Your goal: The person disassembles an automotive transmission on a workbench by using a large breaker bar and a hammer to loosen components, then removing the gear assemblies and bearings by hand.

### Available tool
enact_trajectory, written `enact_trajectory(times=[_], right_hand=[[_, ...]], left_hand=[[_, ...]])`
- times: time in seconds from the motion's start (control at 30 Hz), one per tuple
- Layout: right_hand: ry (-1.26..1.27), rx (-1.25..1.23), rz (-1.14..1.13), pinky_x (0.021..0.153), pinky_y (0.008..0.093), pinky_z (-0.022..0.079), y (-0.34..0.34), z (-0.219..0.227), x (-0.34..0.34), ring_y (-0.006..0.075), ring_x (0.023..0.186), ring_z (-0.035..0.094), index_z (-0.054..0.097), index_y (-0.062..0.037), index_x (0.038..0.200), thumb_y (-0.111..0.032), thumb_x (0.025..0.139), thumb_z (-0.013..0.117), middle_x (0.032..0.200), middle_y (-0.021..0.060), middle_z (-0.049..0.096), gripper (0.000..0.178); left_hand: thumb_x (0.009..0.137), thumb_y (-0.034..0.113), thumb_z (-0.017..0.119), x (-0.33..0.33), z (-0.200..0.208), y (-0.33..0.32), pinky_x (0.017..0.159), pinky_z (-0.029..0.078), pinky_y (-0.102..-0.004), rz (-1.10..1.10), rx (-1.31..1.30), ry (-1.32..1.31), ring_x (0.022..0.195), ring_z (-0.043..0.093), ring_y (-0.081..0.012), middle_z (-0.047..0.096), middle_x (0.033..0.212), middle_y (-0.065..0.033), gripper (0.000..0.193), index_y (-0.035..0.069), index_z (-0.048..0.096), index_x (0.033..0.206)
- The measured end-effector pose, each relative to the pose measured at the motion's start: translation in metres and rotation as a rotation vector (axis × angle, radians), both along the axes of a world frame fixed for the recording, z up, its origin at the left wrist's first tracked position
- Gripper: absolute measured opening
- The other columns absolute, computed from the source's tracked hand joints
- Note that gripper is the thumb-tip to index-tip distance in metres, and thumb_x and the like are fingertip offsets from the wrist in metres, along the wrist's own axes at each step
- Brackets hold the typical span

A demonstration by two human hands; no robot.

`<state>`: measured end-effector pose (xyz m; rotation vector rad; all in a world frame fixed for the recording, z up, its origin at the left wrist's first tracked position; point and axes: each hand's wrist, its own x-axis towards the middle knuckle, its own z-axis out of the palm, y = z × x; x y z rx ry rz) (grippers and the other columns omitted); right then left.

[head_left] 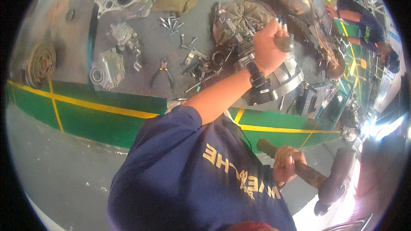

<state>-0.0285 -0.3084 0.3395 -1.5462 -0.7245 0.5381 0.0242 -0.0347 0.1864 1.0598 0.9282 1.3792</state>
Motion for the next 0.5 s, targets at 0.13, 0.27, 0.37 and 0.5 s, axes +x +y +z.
enact_trajectory(times=[0.13,0.27,0.37,0.5], right_hand=[[0.071,-0.048,-0.005,0.05,0.0358,0.043,0.006,0.004,0.015,0.0187,0.052,0.049,0.053,-0.0023,0.081,0.001,0.09,0.065,0.063,0.0072,0.055,0.016],[-0.011,-0.006,0.149,0.05,0.0356,0.043,0.034,0.013,0.025,0.0189,0.053,0.051,0.053,-0.0024,0.08,0.001,0.088,0.067,0.064,0.0078,0.055,0.017],[-0.337,-0.289,0.145,0.052,0.0361,0.045,-0.008,0.007,0.048,0.0221,0.054,0.055,0.061,-0.0007,0.083,-0.005,0.089,0.069,0.067,0.0072,0.06,0.012],[-0.216,-1.016,-0.03,0.055,0.0333,0.044,-0.01,-0.045,0.052,0.0168,0.062,0.057,0.06,-0.0015,0.077,-0.008,0.088,0.067,0.068,0.0034,0.059,0.014]], left_hand=[[0.088,0.002,0.071,-0.005,-0.006,-0.017,0.052,0.039,-0.0326,-0.046,-0.016,-0.007,0.052,0.043,-0.019,0.046,0.061,-0.0074,0.029,0.006,0.045,0.075],[0.082,0.003,0.074,-0.006,-0.003,-0.022,0.053,0.042,-0.0311,-0.104,0.045,-0.155,0.052,0.049,-0.0192,0.05,0.062,-0.008,0.03,0.007,0.045,0.075],[0.078,0.005,0.076,-0.003,-0.006,-0.035,0.056,0.046,-0.0321,-0.213,0.052,-0.141,0.057,0.059,-0.0203,0.056,0.066,-0.0078,0.029,0.008,0.047,0.077],[0.078,0.007,0.077,0.003,-0.019,-0.041,0.057,0.048,-0.0322,-0.199,0.113,-0.137,0.059,0.062,-0.0219,0.059,0.068,-0.0076,0.031,0.008,0.046,0.079]])
